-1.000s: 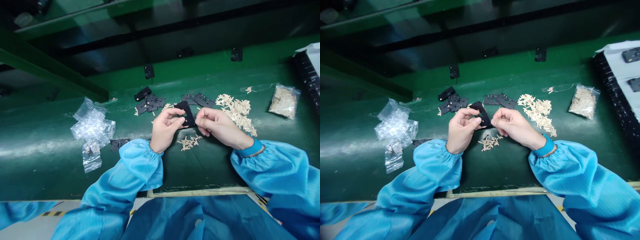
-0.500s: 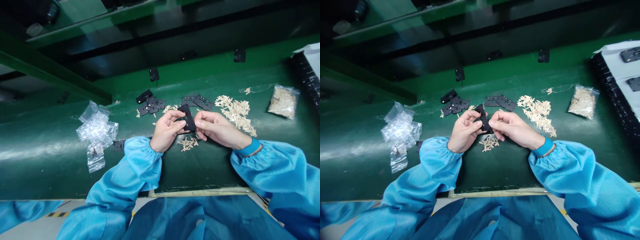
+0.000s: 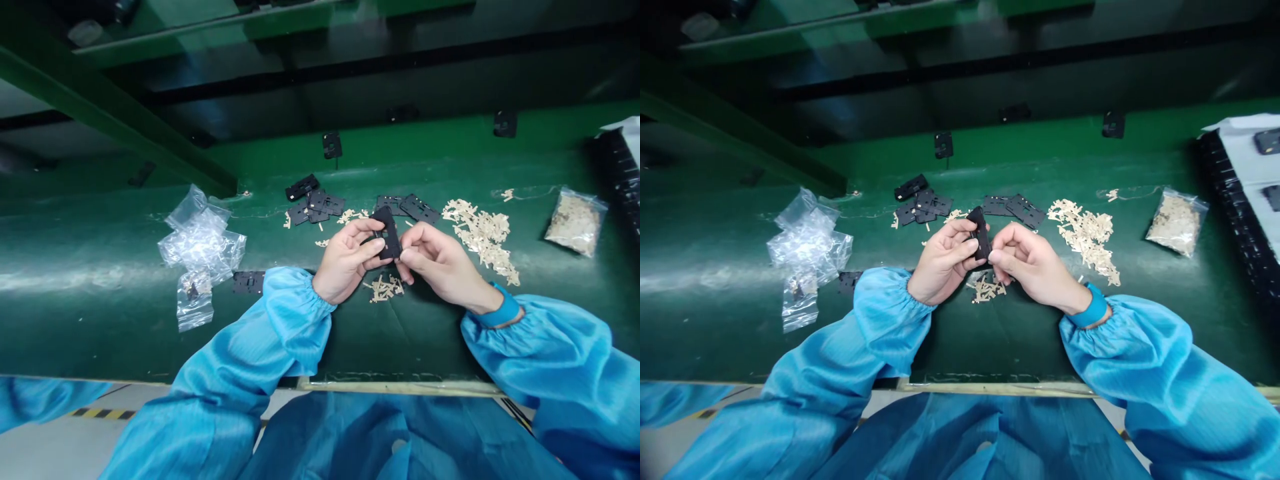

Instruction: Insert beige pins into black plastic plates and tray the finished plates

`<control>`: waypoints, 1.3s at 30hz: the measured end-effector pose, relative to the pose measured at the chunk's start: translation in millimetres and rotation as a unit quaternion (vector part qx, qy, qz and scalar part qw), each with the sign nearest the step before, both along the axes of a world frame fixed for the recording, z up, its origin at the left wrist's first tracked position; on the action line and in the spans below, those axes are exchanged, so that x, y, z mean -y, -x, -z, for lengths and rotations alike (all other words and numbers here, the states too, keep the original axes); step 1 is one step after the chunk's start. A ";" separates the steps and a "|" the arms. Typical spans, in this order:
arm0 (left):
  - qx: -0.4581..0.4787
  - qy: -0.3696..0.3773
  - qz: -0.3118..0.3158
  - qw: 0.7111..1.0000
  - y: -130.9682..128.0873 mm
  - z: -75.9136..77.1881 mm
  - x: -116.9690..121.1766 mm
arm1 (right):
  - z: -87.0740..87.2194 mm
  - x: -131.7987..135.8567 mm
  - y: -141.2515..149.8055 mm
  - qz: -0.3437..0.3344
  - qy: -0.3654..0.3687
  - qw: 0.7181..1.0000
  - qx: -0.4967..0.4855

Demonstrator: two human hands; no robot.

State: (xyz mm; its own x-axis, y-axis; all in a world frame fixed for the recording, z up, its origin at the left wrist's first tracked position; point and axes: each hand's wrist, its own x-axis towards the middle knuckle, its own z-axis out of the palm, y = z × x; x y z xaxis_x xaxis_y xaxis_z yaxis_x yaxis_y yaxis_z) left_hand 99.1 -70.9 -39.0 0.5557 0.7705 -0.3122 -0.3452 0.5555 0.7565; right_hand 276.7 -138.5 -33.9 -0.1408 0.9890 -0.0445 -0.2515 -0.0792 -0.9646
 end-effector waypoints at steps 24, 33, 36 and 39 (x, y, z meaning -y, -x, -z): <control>-0.116 -0.172 -0.076 0.975 -4.1 3.2 2.7 | 1.7 -4.1 -3.6 0.088 -0.022 0.972 0.215; -0.121 -0.155 -0.087 0.977 -6.1 2.0 6.7 | 9.1 2.5 3.4 0.138 -0.161 0.891 0.401; -0.121 -0.149 -0.088 0.978 -5.9 0.8 6.1 | 7.8 0.5 0.5 0.113 -0.097 0.938 0.313; -0.116 -0.141 -0.087 0.979 -6.1 -0.3 6.1 | 4.0 -3.9 -4.0 0.076 -0.018 0.977 0.198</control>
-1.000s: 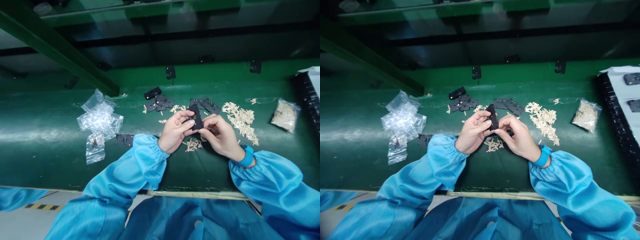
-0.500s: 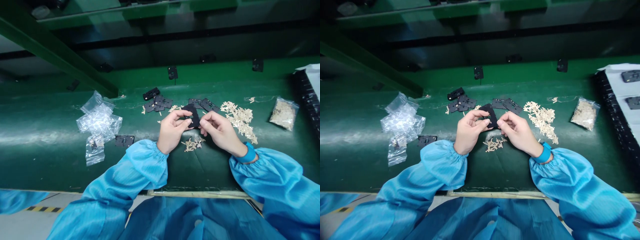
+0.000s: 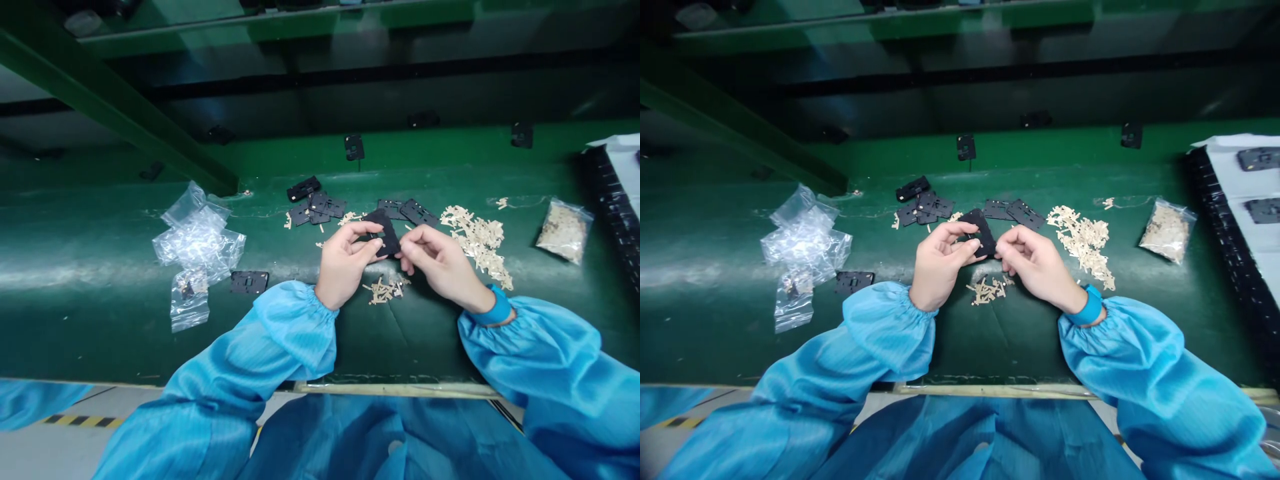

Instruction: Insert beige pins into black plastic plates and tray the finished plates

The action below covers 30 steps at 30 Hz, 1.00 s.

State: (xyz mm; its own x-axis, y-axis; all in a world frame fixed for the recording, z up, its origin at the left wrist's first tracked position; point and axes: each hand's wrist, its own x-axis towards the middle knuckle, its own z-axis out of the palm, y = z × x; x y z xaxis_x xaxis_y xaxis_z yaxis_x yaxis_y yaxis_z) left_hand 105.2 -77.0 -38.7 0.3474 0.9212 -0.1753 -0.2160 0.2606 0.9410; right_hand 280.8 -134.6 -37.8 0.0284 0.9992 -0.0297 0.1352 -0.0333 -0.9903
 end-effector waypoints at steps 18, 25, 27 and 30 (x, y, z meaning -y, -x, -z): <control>0.131 0.105 0.020 0.986 -0.7 -3.8 4.0 | -1.8 4.5 17.2 0.013 -0.033 0.996 -0.086; 0.136 0.128 0.015 0.982 -0.9 -2.9 4.2 | 1.7 1.3 12.6 -0.021 0.003 0.986 -0.165; 0.132 0.127 0.011 0.983 -1.9 -2.4 5.9 | 1.9 1.7 14.9 -0.012 0.003 0.987 -0.162; 0.129 0.132 0.003 0.983 -3.5 -1.5 7.4 | 0.9 1.9 19.6 0.018 -0.002 0.992 -0.129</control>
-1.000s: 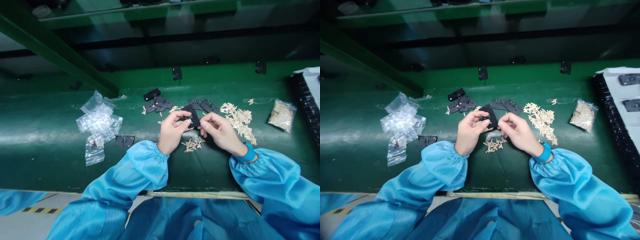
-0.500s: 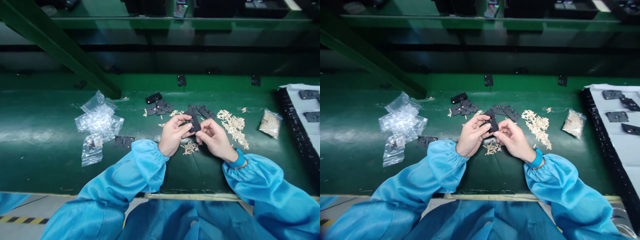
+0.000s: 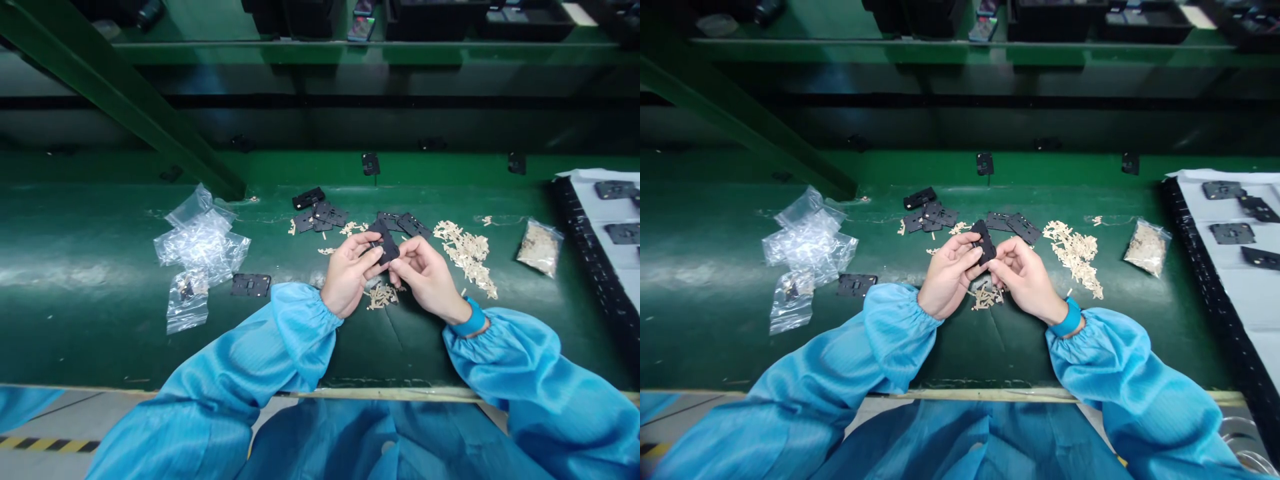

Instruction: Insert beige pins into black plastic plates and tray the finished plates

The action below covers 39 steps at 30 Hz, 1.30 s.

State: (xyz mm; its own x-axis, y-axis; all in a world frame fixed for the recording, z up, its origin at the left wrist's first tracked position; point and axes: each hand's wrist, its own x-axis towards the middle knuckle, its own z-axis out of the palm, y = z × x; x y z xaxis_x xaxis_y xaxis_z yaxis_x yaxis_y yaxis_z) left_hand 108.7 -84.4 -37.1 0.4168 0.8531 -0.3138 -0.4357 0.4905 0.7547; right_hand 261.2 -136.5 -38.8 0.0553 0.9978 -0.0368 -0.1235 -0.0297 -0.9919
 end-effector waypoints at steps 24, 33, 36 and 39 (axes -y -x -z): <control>-0.081 -0.145 0.057 0.985 -1.2 14.9 -7.3 | -17.3 -81.8 -150.8 0.284 0.107 0.909 0.285; -0.092 -0.153 0.061 0.982 0.2 14.8 -8.6 | -19.3 -143.9 -188.8 0.274 0.107 0.761 0.579; -0.100 -0.157 0.071 0.980 0.5 16.7 -8.2 | -18.5 -160.6 -178.9 0.234 0.094 0.743 0.619; -0.113 -0.157 0.077 0.978 0.1 18.6 -8.3 | -16.5 -174.6 -147.8 0.159 0.071 0.748 0.640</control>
